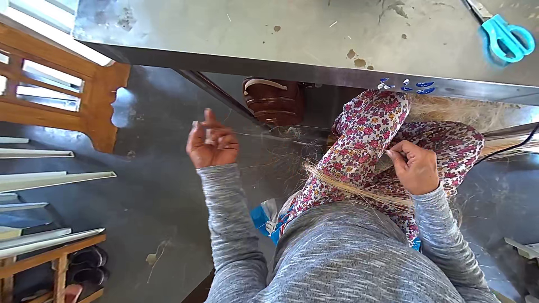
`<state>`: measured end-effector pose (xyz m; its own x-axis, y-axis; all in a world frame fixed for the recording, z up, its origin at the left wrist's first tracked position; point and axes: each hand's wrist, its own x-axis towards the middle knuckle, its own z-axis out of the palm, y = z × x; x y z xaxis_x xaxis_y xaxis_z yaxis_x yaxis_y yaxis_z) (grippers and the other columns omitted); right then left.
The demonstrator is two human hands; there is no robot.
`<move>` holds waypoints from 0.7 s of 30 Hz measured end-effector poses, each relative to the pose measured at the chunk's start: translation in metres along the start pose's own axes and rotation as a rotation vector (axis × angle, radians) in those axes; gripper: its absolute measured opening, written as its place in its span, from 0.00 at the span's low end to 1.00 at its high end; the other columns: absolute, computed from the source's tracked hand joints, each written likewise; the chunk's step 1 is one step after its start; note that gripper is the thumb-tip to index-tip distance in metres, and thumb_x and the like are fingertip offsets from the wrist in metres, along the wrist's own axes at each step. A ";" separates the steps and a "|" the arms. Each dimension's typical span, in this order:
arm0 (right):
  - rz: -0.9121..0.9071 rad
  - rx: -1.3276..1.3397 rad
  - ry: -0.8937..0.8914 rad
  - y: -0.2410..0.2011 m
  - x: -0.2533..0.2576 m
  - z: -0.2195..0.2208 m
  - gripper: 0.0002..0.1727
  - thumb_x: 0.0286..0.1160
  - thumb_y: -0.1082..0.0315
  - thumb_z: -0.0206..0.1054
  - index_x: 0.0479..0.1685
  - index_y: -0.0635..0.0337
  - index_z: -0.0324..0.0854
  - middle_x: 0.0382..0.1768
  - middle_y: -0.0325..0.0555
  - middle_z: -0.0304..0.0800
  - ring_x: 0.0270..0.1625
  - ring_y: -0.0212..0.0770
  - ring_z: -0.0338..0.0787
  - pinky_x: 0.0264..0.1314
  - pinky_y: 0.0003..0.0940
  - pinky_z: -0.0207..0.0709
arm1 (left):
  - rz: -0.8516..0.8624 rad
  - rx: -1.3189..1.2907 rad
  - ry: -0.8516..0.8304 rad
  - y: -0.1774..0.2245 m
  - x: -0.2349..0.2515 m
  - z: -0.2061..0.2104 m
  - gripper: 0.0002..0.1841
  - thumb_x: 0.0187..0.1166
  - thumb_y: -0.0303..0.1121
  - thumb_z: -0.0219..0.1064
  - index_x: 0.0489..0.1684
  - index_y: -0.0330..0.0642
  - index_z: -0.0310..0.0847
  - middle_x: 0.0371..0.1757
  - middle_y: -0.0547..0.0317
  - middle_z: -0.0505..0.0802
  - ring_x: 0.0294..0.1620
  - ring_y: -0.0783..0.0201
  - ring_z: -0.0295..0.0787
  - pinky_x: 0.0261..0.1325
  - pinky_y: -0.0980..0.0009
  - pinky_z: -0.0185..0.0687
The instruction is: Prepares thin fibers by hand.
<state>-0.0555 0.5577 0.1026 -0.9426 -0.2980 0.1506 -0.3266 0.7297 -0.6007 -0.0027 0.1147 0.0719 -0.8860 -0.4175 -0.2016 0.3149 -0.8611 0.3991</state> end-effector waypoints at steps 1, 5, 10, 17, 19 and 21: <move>0.005 -0.012 -0.006 0.004 -0.001 -0.003 0.07 0.76 0.73 0.65 0.36 0.69 0.86 0.21 0.53 0.85 0.21 0.46 0.82 0.25 0.45 0.75 | 0.061 0.033 0.026 0.024 0.007 -0.012 0.23 0.92 0.41 0.36 0.58 0.38 0.78 0.33 0.60 0.89 0.17 0.75 0.77 0.21 0.84 0.76; 0.025 0.000 -0.014 0.016 -0.004 -0.016 0.06 0.76 0.73 0.66 0.36 0.68 0.86 0.20 0.51 0.83 0.20 0.43 0.79 0.25 0.42 0.72 | 0.434 0.494 0.384 0.105 0.015 -0.035 0.15 0.92 0.34 0.42 0.40 0.51 0.76 0.26 0.70 0.84 0.15 0.79 0.72 0.17 0.87 0.66; -0.033 0.039 0.012 0.009 -0.004 -0.030 0.09 0.77 0.70 0.65 0.35 0.67 0.87 0.20 0.46 0.84 0.20 0.36 0.78 0.24 0.34 0.72 | 0.911 1.312 0.334 0.050 -0.038 0.061 0.17 0.86 0.27 0.62 0.68 0.28 0.74 0.50 0.61 0.89 0.44 0.74 0.87 0.41 0.76 0.83; -0.203 0.061 -0.011 -0.009 0.000 -0.054 0.09 0.75 0.68 0.64 0.35 0.62 0.89 0.24 0.43 0.89 0.24 0.36 0.85 0.26 0.36 0.79 | 0.441 1.514 -1.037 -0.149 -0.072 0.164 0.15 0.81 0.29 0.62 0.54 0.30 0.91 0.60 0.41 0.93 0.71 0.49 0.86 0.77 0.55 0.77; -0.215 0.067 -0.010 -0.011 -0.002 -0.060 0.10 0.74 0.67 0.64 0.33 0.61 0.89 0.24 0.42 0.88 0.25 0.35 0.86 0.26 0.34 0.79 | 0.215 1.595 -1.251 -0.187 -0.065 0.164 0.18 0.82 0.34 0.65 0.63 0.33 0.88 0.61 0.43 0.93 0.69 0.47 0.87 0.74 0.51 0.79; -0.210 0.078 0.000 -0.008 -0.003 -0.066 0.09 0.75 0.68 0.64 0.32 0.60 0.88 0.23 0.40 0.87 0.24 0.32 0.83 0.26 0.30 0.77 | 0.045 1.561 -1.377 -0.212 -0.059 0.160 0.13 0.85 0.33 0.64 0.55 0.32 0.89 0.43 0.47 0.95 0.45 0.54 0.94 0.53 0.53 0.89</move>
<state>-0.0547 0.5936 0.1586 -0.8543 -0.4387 0.2787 -0.5097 0.6020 -0.6147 -0.0717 0.3679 0.1427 -0.7396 0.6485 0.1802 0.5067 0.3603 0.7832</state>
